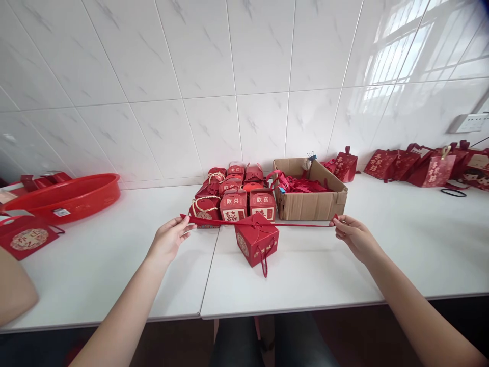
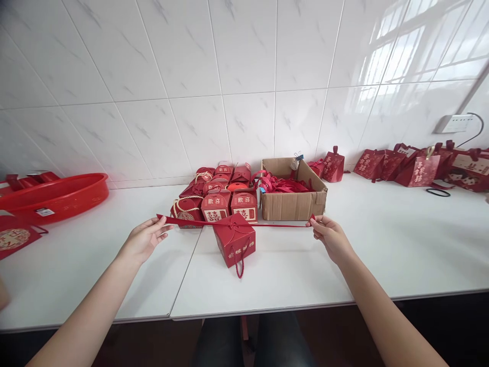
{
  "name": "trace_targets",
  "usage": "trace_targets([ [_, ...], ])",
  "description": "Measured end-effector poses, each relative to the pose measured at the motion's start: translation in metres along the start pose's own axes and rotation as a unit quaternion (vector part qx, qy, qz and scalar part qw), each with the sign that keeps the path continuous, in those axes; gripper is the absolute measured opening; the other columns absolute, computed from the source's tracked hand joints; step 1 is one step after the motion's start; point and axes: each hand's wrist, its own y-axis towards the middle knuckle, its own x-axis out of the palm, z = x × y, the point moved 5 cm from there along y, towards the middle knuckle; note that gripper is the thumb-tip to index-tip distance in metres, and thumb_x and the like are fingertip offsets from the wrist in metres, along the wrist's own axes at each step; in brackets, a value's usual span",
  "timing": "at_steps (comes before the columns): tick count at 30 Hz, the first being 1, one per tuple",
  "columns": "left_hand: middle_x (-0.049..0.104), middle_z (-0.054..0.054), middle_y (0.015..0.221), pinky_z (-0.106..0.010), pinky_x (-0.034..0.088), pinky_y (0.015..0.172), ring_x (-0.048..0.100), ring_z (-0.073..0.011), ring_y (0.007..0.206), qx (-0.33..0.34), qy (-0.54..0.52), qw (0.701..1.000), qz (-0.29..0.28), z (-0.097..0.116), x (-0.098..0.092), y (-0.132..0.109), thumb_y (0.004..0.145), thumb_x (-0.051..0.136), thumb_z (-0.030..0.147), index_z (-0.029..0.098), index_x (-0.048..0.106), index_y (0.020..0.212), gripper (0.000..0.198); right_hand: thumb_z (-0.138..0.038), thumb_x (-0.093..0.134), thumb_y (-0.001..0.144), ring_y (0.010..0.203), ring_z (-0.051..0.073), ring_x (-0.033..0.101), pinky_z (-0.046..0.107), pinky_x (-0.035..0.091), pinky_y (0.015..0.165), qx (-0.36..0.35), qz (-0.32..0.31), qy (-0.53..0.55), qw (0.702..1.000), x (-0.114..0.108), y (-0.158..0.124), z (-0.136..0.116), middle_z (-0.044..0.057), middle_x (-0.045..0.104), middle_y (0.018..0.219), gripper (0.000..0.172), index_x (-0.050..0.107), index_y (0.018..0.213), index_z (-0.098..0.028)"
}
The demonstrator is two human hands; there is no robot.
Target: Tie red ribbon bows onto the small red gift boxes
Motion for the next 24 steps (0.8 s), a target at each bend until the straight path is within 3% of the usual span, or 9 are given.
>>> trace_targets([
  [2,0.062,0.004,0.068,-0.019,0.042,0.058,0.064,-0.0108,0.067,0.033,-0.006,0.999,0.006,0.011,0.005,0.001,0.043,0.089,0.031,0.015,0.063,0.069,0.041,-0.044,0.077,0.067,0.057,0.009,0.042,0.025,0.039,0.057,-0.032,0.016,0.021,0.999,0.007,0.001,-0.017,0.001,0.062,0.082,0.031,0.06,0.077,-0.02],
  [5,0.065,0.001,0.072,-0.019,0.043,0.059,0.063,-0.0106,0.069,0.136,-0.007,0.99,-0.025,0.053,0.034,-0.004,0.048,0.086,0.034,0.016,0.066,0.074,0.037,-0.041,0.077,0.067,0.07,0.012,0.053,0.024,0.044,0.063,-0.122,0.023,0.028,0.992,0.032,0.008,-0.07,0.002,0.063,0.085,0.025,0.065,0.078,-0.022],
  [7,0.067,0.0,0.076,-0.021,0.045,0.063,0.063,-0.0119,0.073,0.193,0.015,0.977,-0.084,0.084,0.068,-0.014,0.052,0.085,0.035,0.016,0.068,0.076,0.034,-0.04,0.075,0.07,0.08,0.015,0.058,0.026,0.046,0.068,-0.196,-0.013,0.016,0.98,0.063,0.012,-0.115,0.003,0.065,0.089,0.021,0.068,0.08,-0.023],
  [10,0.07,-0.003,0.079,-0.024,0.049,0.069,0.063,-0.0142,0.074,0.271,0.072,0.948,-0.153,0.118,0.122,-0.036,0.057,0.083,0.034,0.015,0.07,0.077,0.031,-0.043,0.073,0.072,0.078,0.016,0.06,0.03,0.048,0.068,-0.284,-0.085,-0.022,0.955,0.119,0.015,-0.173,0.003,0.066,0.084,0.023,0.07,0.082,-0.023],
  [14,0.071,-0.006,0.082,-0.03,0.052,0.073,0.065,-0.0165,0.074,0.304,0.111,0.916,-0.237,0.132,0.172,-0.066,0.065,0.078,0.034,0.014,0.071,0.082,0.027,-0.041,0.07,0.076,0.078,0.013,0.059,0.028,0.047,0.071,-0.344,-0.158,-0.059,0.924,0.183,0.006,-0.214,0.002,0.067,0.083,0.022,0.07,0.081,-0.019],
  [18,0.07,-0.005,0.079,-0.03,0.052,0.072,0.065,-0.0154,0.071,0.317,0.113,0.907,-0.252,0.134,0.184,-0.079,0.07,0.074,0.032,0.014,0.069,0.08,0.021,-0.038,0.068,0.078,0.076,0.011,0.059,0.027,0.046,0.071,-0.349,-0.185,-0.063,0.917,0.206,-0.003,-0.22,0.001,0.067,0.082,0.021,0.069,0.081,-0.018],
  [24,0.068,-0.003,0.079,-0.025,0.051,0.065,0.064,-0.0123,0.069,0.226,0.068,0.939,-0.251,0.126,0.169,-0.058,0.072,0.072,0.027,0.015,0.062,0.08,0.017,-0.035,0.07,0.077,0.073,0.011,0.06,0.027,0.046,0.069,-0.317,-0.148,-0.039,0.936,0.177,0.009,-0.212,0.001,0.066,0.079,0.017,0.068,0.078,-0.018],
])
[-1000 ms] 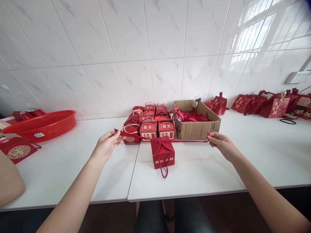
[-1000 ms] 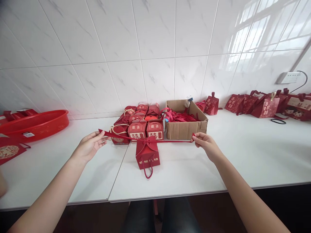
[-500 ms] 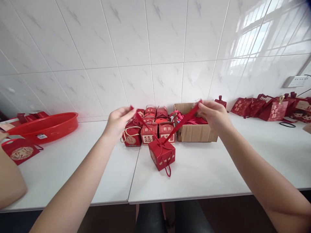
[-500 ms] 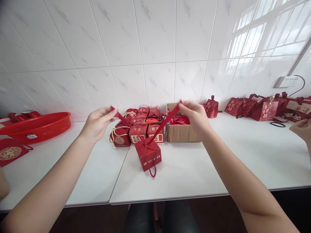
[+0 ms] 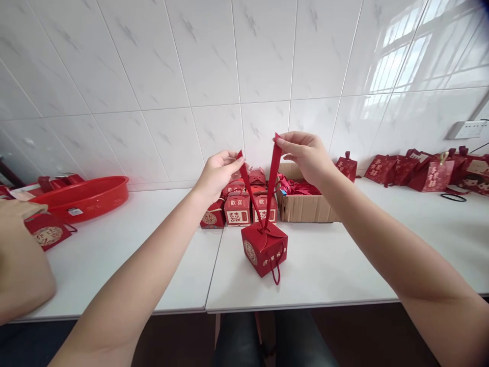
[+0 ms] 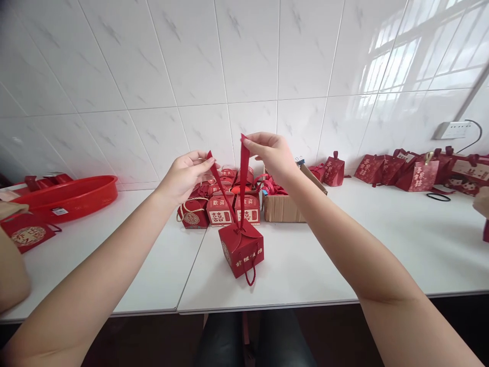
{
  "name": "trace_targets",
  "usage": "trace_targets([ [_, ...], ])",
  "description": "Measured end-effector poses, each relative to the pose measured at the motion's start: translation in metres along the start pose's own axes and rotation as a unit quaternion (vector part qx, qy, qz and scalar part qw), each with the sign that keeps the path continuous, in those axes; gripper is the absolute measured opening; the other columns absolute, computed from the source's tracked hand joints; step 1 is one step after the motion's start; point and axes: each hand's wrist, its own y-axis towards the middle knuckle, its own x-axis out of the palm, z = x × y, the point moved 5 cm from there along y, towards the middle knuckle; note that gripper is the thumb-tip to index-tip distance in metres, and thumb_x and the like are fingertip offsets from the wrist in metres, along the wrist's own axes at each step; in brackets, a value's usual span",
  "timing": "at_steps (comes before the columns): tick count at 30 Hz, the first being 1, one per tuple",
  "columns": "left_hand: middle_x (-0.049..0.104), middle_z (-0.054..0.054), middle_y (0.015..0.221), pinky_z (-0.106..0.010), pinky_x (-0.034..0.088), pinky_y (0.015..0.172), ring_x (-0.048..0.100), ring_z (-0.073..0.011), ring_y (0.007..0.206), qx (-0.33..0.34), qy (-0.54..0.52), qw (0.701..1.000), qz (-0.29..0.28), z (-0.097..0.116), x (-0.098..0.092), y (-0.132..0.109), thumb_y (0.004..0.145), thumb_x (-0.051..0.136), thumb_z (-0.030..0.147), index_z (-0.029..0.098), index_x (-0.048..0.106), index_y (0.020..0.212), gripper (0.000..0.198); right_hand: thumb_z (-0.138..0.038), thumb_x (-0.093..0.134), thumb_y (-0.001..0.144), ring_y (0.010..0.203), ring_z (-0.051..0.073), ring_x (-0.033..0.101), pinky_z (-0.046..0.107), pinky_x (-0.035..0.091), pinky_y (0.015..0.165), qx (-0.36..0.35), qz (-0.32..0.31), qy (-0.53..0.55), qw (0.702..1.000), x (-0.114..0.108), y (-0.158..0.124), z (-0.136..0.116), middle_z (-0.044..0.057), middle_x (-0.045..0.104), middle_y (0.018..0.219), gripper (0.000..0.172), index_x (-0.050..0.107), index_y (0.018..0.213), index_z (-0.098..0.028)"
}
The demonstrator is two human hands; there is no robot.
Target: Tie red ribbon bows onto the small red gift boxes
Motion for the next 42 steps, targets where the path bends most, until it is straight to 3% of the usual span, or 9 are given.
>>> trace_targets([
  [6,0.06,0.002,0.064,-0.017,0.035,0.042,0.054,-0.0059,0.047,-0.024,0.064,0.996,0.058,-0.016,-0.024,0.016,0.074,0.071,0.023,0.014,0.059,0.077,0.015,-0.026,0.07,0.074,0.063,0.009,0.058,0.026,0.05,0.066,0.009,0.003,0.034,0.999,-0.02,-0.006,-0.004,0.0,0.062,0.069,0.01,0.067,0.073,-0.017],
  [13,0.062,0.0,0.069,-0.028,0.051,0.071,0.065,-0.0115,0.066,0.003,-0.006,1.0,0.02,-0.019,0.003,0.031,0.076,0.07,0.019,0.014,0.058,0.08,0.014,-0.029,0.07,0.075,0.075,0.014,0.065,0.031,0.055,0.073,-0.024,-0.054,0.027,0.998,0.017,-0.01,-0.023,0.001,0.064,0.076,0.011,0.067,0.077,-0.018],
  [18,0.064,-0.003,0.081,-0.031,0.051,0.073,0.064,-0.0137,0.072,0.018,0.057,0.998,-0.016,-0.024,0.011,0.02,0.074,0.069,0.025,0.016,0.06,0.083,0.015,-0.036,0.068,0.077,0.083,0.017,0.066,0.032,0.055,0.074,-0.023,-0.116,0.017,0.993,0.038,-0.016,-0.02,0.003,0.065,0.082,0.021,0.068,0.086,-0.018],
  [24,0.054,-0.007,0.118,-0.027,0.049,0.074,0.058,-0.0136,0.087,0.079,0.239,0.956,0.15,-0.038,-0.022,-0.007,0.07,0.069,0.025,0.022,0.055,0.106,0.038,-0.039,0.067,0.079,0.075,0.015,0.064,0.03,0.054,0.071,-0.062,-0.132,-0.015,0.989,0.018,-0.028,-0.024,0.001,0.065,0.078,0.024,0.069,0.092,-0.019],
  [26,0.06,-0.005,0.103,-0.027,0.048,0.073,0.058,-0.0138,0.082,0.066,0.263,0.957,0.102,-0.05,-0.021,-0.01,0.073,0.066,0.028,0.021,0.056,0.097,0.026,-0.038,0.065,0.081,0.071,0.014,0.063,0.03,0.053,0.067,-0.072,-0.106,-0.028,0.991,0.005,-0.028,-0.02,0.001,0.064,0.076,0.021,0.069,0.09,-0.019],
  [28,0.063,-0.002,0.083,-0.028,0.047,0.068,0.058,-0.0149,0.074,0.018,0.298,0.954,-0.019,-0.069,-0.009,-0.012,0.076,0.063,0.03,0.02,0.059,0.083,0.013,-0.037,0.061,0.084,0.07,0.014,0.061,0.03,0.051,0.064,-0.054,-0.126,-0.064,0.989,-0.001,-0.028,-0.006,0.002,0.065,0.076,0.02,0.068,0.089,-0.019],
  [32,0.064,-0.002,0.073,-0.029,0.045,0.059,0.058,-0.017,0.066,-0.056,0.354,0.915,-0.186,-0.101,0.016,-0.022,0.077,0.059,0.031,0.02,0.062,0.072,0.012,-0.029,0.057,0.083,0.073,0.016,0.06,0.03,0.048,0.064,0.024,-0.294,-0.214,0.931,0.01,-0.034,0.046,0.003,0.067,0.083,0.015,0.069,0.087,-0.02],
  [37,0.063,-0.002,0.071,-0.028,0.046,0.056,0.057,-0.0167,0.064,-0.095,0.334,0.914,-0.21,-0.118,0.026,-0.028,0.078,0.059,0.033,0.02,0.061,0.077,0.013,-0.025,0.063,0.073,0.08,0.019,0.059,0.027,0.043,0.059,0.126,-0.455,-0.31,0.825,0.027,-0.048,0.114,0.004,0.064,0.1,0.025,0.065,0.098,-0.023],
  [42,0.057,0.0,0.066,-0.027,0.043,0.054,0.054,-0.0153,0.06,-0.081,0.33,0.912,-0.231,-0.124,0.022,-0.022,0.082,0.055,0.033,0.021,0.062,0.085,0.014,-0.026,0.061,0.074,0.081,0.021,0.058,0.027,0.04,0.056,0.139,-0.47,-0.332,0.806,0.035,-0.049,0.131,0.005,0.062,0.1,0.027,0.06,0.101,-0.024],
])
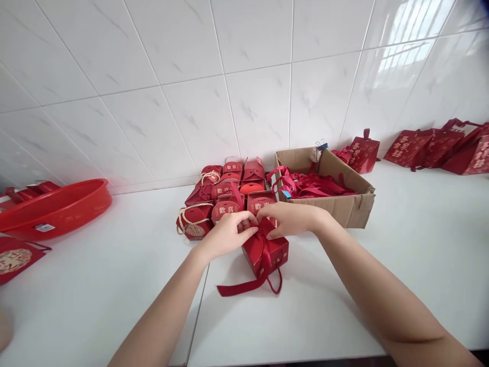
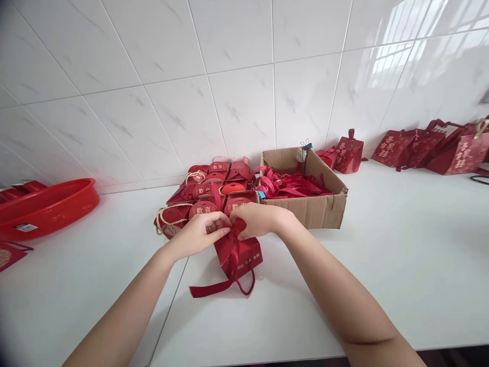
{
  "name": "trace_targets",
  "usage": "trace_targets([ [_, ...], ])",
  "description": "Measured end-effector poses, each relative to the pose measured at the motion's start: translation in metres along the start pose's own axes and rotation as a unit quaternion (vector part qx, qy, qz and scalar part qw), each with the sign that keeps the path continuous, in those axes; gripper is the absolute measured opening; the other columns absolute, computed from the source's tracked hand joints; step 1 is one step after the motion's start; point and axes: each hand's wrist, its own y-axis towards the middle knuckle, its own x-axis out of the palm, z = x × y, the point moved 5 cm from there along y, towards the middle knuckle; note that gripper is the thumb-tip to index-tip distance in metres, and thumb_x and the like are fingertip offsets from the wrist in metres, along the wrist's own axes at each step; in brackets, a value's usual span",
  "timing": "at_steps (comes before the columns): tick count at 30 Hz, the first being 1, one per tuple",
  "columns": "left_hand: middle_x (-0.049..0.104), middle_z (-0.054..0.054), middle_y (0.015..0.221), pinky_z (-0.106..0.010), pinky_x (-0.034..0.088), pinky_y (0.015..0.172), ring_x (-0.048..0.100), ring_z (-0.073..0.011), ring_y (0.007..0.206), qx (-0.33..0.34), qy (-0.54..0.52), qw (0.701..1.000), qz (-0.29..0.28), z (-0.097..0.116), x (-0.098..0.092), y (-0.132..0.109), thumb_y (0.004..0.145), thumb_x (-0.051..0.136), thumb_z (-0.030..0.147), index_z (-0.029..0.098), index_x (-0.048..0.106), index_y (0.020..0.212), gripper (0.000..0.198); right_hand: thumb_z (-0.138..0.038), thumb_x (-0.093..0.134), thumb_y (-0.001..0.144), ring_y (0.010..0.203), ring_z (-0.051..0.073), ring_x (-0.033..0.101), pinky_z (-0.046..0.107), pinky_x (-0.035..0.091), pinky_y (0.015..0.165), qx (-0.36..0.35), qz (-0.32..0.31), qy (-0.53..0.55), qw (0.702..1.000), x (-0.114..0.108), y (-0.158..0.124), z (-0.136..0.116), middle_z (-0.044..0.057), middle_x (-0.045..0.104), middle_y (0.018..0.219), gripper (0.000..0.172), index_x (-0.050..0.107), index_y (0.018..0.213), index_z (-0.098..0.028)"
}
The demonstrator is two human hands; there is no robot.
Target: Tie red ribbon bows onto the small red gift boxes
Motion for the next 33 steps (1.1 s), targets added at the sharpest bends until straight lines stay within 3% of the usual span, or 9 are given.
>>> trace_targets([
  [3,0.058,-0.001,0.069,-0.028,0.043,0.055,0.053,-0.0157,0.062,0.021,0.016,0.999,-0.024,-0.005,0.002,0.001,0.083,0.054,0.033,0.021,0.064,0.083,0.015,-0.025,0.061,0.075,0.083,0.022,0.058,0.027,0.039,0.057,0.006,0.002,-0.007,1.0,0.0,-0.001,-0.003,0.006,0.062,0.1,0.024,0.061,0.099,-0.023],
  [8,0.057,-0.004,0.092,-0.029,0.045,0.061,0.053,-0.0137,0.066,0.053,0.059,0.996,0.05,-0.01,0.005,-0.009,0.086,0.051,0.032,0.02,0.06,0.08,0.016,-0.037,0.061,0.077,0.085,0.022,0.058,0.029,0.041,0.063,-0.01,-0.005,-0.006,1.0,0.006,-0.002,-0.009,0.006,0.061,0.102,0.029,0.061,0.102,-0.022],
  [11,0.058,-0.005,0.102,-0.03,0.047,0.068,0.057,-0.0153,0.075,0.076,0.048,0.994,0.064,-0.013,0.005,-0.016,0.088,0.049,0.029,0.021,0.059,0.082,0.015,-0.044,0.067,0.073,0.088,0.023,0.057,0.03,0.043,0.067,-0.029,-0.016,0.008,0.999,0.011,0.0,-0.014,0.007,0.06,0.104,0.039,0.061,0.103,-0.02],
  [19,0.064,-0.005,0.097,-0.03,0.049,0.079,0.06,-0.0187,0.09,0.105,0.017,0.993,0.054,-0.021,-0.001,-0.025,0.088,0.048,0.026,0.022,0.062,0.084,0.016,-0.045,0.078,0.062,0.093,0.024,0.054,0.032,0.044,0.072,-0.035,-0.027,0.027,0.999,0.018,0.001,-0.024,0.007,0.056,0.109,0.053,0.059,0.104,-0.02],
  [33,0.061,-0.006,0.102,-0.031,0.047,0.076,0.059,-0.0185,0.087,0.11,0.041,0.99,0.072,-0.022,0.002,-0.03,0.088,0.046,0.02,0.021,0.054,0.081,0.01,-0.046,0.073,0.067,0.088,0.024,0.054,0.032,0.043,0.071,0.002,-0.024,0.011,1.0,0.023,-0.004,-0.031,0.008,0.054,0.107,0.049,0.058,0.105,-0.02],
])
